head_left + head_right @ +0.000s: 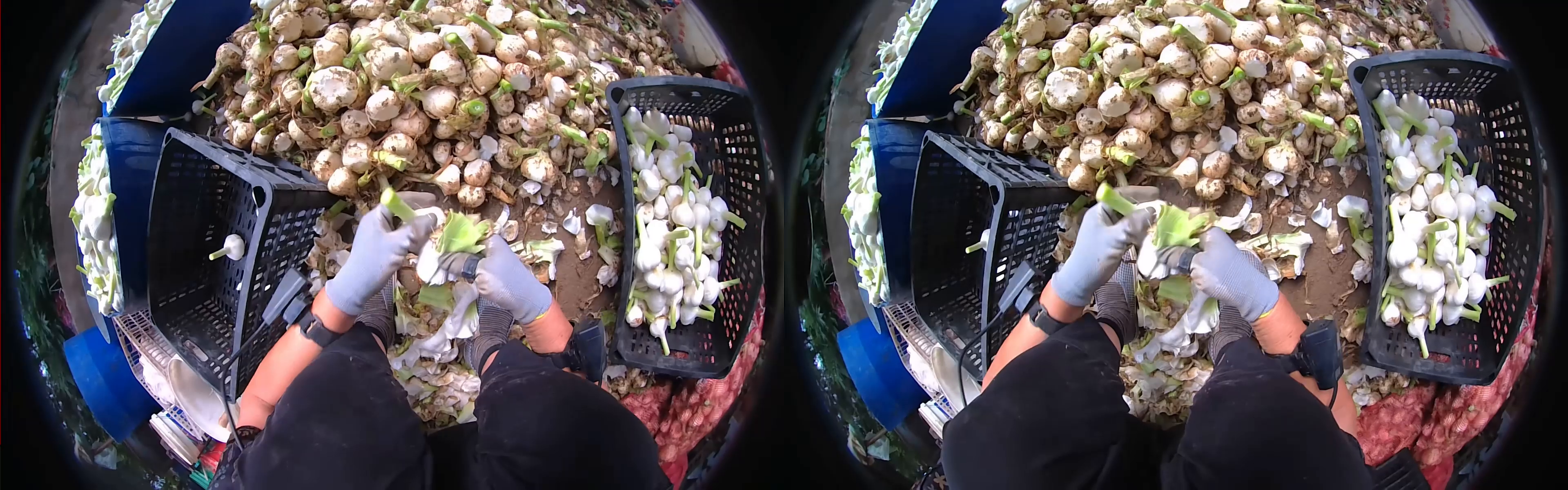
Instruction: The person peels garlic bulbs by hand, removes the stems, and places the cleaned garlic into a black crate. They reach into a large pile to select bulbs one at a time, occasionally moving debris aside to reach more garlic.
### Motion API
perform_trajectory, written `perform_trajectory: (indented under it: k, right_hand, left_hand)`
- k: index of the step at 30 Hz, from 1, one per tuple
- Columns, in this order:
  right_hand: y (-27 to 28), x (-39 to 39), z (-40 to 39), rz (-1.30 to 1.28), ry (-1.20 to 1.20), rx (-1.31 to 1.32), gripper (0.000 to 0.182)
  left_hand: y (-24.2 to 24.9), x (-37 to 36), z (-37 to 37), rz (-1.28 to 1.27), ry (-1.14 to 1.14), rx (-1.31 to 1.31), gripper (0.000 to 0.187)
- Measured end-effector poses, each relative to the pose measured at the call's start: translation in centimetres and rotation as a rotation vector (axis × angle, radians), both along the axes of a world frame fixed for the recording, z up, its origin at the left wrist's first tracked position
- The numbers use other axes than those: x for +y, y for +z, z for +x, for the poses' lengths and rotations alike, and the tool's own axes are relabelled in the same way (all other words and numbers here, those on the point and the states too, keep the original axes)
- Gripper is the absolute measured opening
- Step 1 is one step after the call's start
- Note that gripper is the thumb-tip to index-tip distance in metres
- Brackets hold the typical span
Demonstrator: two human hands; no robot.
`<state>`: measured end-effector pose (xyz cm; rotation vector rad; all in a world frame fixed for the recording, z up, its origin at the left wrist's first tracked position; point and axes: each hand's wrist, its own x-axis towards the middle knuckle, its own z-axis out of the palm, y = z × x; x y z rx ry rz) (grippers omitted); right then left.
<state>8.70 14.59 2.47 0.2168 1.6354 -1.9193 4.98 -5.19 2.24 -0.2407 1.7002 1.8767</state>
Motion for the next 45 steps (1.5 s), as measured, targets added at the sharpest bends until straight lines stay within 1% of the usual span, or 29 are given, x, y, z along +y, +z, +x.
perform_trajectory:
  k: [2, 3, 4, 6, 7, 8, 9, 10, 11, 12, 13, 15, 17, 19, 21, 22, 24, 26, 28, 29, 30, 32, 33, 34, 36, 37, 41, 43, 45]
  right_hand:
    - [0.2, -0.1, 0.5, 0.159, -0.066, 0.132, 0.025]
    - [-2.0, 1.1, 0.2, 0.219, -0.107, 0.086, 0.021]
    - [-1.3, 1.9, -0.8, 0.595, -0.048, 0.237, 0.015]
    - [-2.6, 3.3, -0.4, 1.132, 0.215, 0.378, 0.014]
    - [-3.0, 3.5, 0.1, 1.131, 0.216, 0.380, 0.014]
    - [-3.3, 3.4, 0.9, 1.033, 0.426, 0.263, 0.014]
    - [-3.4, 3.0, 1.6, 0.921, 0.632, 0.146, 0.017]
    - [-2.1, 2.4, 2.1, 0.747, 0.866, 0.117, 0.027]
    - [-4.0, 2.2, 4.7, 0.600, 0.933, 0.129, 0.035]
    - [-3.9, 1.3, 5.5, 0.579, 1.153, 0.184, 0.039]
    - [-3.8, 1.1, 5.7, 0.556, 1.130, 0.135, 0.039]
    - [-2.2, 0.8, 5.2, 0.535, 1.102, 0.083, 0.040]
    - [0.0, 0.4, 2.5, 0.827, 0.900, 0.215, 0.046]
    - [2.0, -0.3, 0.5, 0.710, 0.514, 0.281, 0.041]
    - [1.3, -1.8, -0.1, 0.125, 0.022, 0.289, 0.032]
    - [1.5, -2.3, -1.0, 0.131, 0.022, 0.288, 0.032]
    - [2.1, -3.3, -2.7, -0.161, 0.100, -0.117, 0.029]
    - [2.7, -3.4, -3.0, -0.196, 0.126, -0.174, 0.029]
    - [5.2, -2.2, -3.1, -0.421, 0.255, -0.160, 0.025]
    - [5.5, -1.8, -3.1, -0.390, 0.263, -0.218, 0.026]
    - [4.8, -2.3, -3.0, -0.390, 0.269, -0.219, 0.026]
    - [2.7, -3.2, -2.5, 0.253, 0.003, 0.292, 0.028]
    - [2.5, -3.4, -2.6, 0.433, 0.043, 0.376, 0.030]
    - [2.3, -3.8, -2.8, 0.440, 0.041, 0.377, 0.030]
    - [2.0, -4.6, -3.2, 0.816, 0.058, 0.636, 0.028]
    - [2.4, -4.8, -3.6, 0.932, 0.148, 0.612, 0.021]
    - [2.6, -5.1, -4.2, 0.985, 0.268, 0.552, 0.025]
    - [1.8, -4.8, -4.3, 0.975, 0.178, 0.724, 0.023]
    - [1.6, -4.3, -4.6, 0.841, 0.106, 0.607, 0.021]
  left_hand:
    - [0.2, -0.5, -0.1, -0.015, 0.003, 0.004, 0.035]
    - [0.4, -0.9, 0.0, 0.114, 0.035, -0.061, 0.036]
    - [0.5, -1.1, 0.4, 0.241, 0.069, -0.130, 0.037]
    - [0.6, -1.1, 0.7, 0.304, 0.075, -0.173, 0.040]
    - [0.9, -0.8, 0.8, 0.462, 0.182, -0.203, 0.043]
    - [1.1, -0.8, 0.8, 0.618, 0.293, -0.231, 0.046]
    - [0.7, -1.8, 0.0, 0.679, 0.245, -0.268, 0.051]
    - [1.0, -1.9, -0.3, 0.676, 0.413, -0.231, 0.052]
    - [1.4, -2.5, -0.9, 0.755, 0.471, -0.240, 0.049]
    - [2.0, -2.9, -1.3, 0.838, 0.529, -0.248, 0.046]
    - [3.0, -2.7, -1.5, 0.942, 0.498, -0.224, 0.045]
    - [4.0, -2.6, -1.2, 0.832, 0.496, -0.233, 0.046]
    - [4.4, -2.2, -0.4, 0.806, 0.486, -0.252, 0.046]
    - [3.8, -2.6, -0.6, 0.758, 0.466, -0.255, 0.046]
    - [2.6, -2.5, -0.5, 0.562, 0.455, -0.202, 0.043]
    - [2.2, -2.0, -0.5, 0.567, 0.453, -0.204, 0.043]
    - [1.8, -1.3, -0.4, 0.473, 0.436, -0.103, 0.041]
    - [1.9, -1.7, -0.7, 0.507, 0.416, -0.196, 0.039]
    - [2.3, -2.2, -0.7, 0.346, 0.489, -0.148, 0.040]
    - [3.1, -2.4, -0.3, 0.168, 0.312, -0.003, 0.042]
    - [2.8, -2.2, -0.4, 0.352, 0.482, -0.196, 0.041]
    - [2.5, -2.1, -0.2, 0.348, 0.436, -0.241, 0.039]
    - [2.4, -1.7, -0.1, 0.358, 0.432, -0.240, 0.039]
    - [2.4, -1.4, 0.1, 0.313, 0.445, -0.198, 0.028]
    - [2.3, -0.9, 0.5, 0.264, 0.454, -0.154, 0.020]
    - [2.1, -0.8, 0.7, 0.241, 0.419, -0.097, 0.017]
    - [1.9, -1.0, 1.0, 0.165, 0.378, -0.040, 0.018]
    - [2.1, -1.2, 0.9, 0.137, 0.348, 0.008, 0.016]
    - [3.3, -1.2, 0.5, 0.370, 0.420, -0.086, 0.014]
